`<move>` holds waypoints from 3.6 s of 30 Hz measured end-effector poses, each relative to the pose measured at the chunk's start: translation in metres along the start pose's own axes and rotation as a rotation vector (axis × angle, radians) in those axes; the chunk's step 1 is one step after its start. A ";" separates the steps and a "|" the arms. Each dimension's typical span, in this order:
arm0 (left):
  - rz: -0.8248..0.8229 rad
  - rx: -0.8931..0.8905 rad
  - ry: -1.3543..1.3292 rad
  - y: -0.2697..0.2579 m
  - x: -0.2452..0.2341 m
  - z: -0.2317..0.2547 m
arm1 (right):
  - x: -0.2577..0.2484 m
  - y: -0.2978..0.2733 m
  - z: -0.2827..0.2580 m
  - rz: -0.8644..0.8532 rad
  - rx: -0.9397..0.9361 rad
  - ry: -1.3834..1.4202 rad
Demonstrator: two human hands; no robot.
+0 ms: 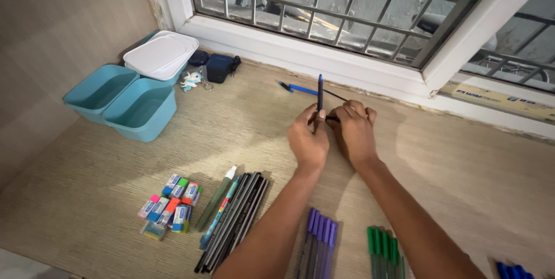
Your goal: The person assembles several pens by hand on a table. They pick up pen barrels and caps, insert the barrels into the caps, and place the completed pens into organized rows by color.
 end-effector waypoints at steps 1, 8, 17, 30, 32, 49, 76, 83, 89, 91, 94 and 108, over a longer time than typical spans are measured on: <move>-0.014 -0.014 0.009 0.000 0.000 0.000 | -0.003 0.000 -0.003 0.035 -0.023 -0.018; -0.102 -0.011 -0.210 -0.001 0.005 -0.005 | -0.024 -0.007 -0.012 0.284 -0.069 -0.048; -0.436 -0.270 -0.272 -0.001 0.024 -0.008 | -0.036 -0.027 0.026 0.558 0.508 0.687; -0.477 0.139 -0.187 -0.015 0.033 -0.010 | -0.104 0.002 0.038 0.528 0.455 0.978; -0.471 0.115 -0.171 -0.016 0.033 -0.010 | -0.108 0.003 0.034 0.520 0.409 0.903; -0.509 0.036 -0.019 -0.017 0.026 -0.009 | -0.079 -0.002 0.023 0.273 0.367 0.860; -0.847 -0.010 0.108 -0.045 0.071 -0.038 | -0.199 -0.122 0.093 -0.216 0.767 0.620; -1.333 0.348 0.533 -0.142 0.071 0.047 | -0.223 -0.177 0.099 -0.551 0.838 0.376; -1.497 0.460 0.822 -0.192 0.075 0.078 | -0.203 -0.217 0.089 -0.743 0.875 0.310; -1.526 0.418 0.802 -0.200 0.078 0.072 | -0.199 -0.229 0.088 -0.750 0.907 0.349; -1.521 0.343 0.796 -0.210 0.075 0.068 | -0.199 -0.237 0.084 -0.823 0.805 0.179; -1.479 0.423 0.837 -0.216 0.066 0.091 | -0.217 -0.244 0.065 -0.701 0.729 -0.012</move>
Point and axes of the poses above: each hand's wrist, its own y-axis towards the middle knuckle, its own x-axis out of the palm, z = x × y, the point moved 4 cm from there along y, towards the middle knuckle, and after that the axes turned 7 degrees about -x, right-handed, at the moved point
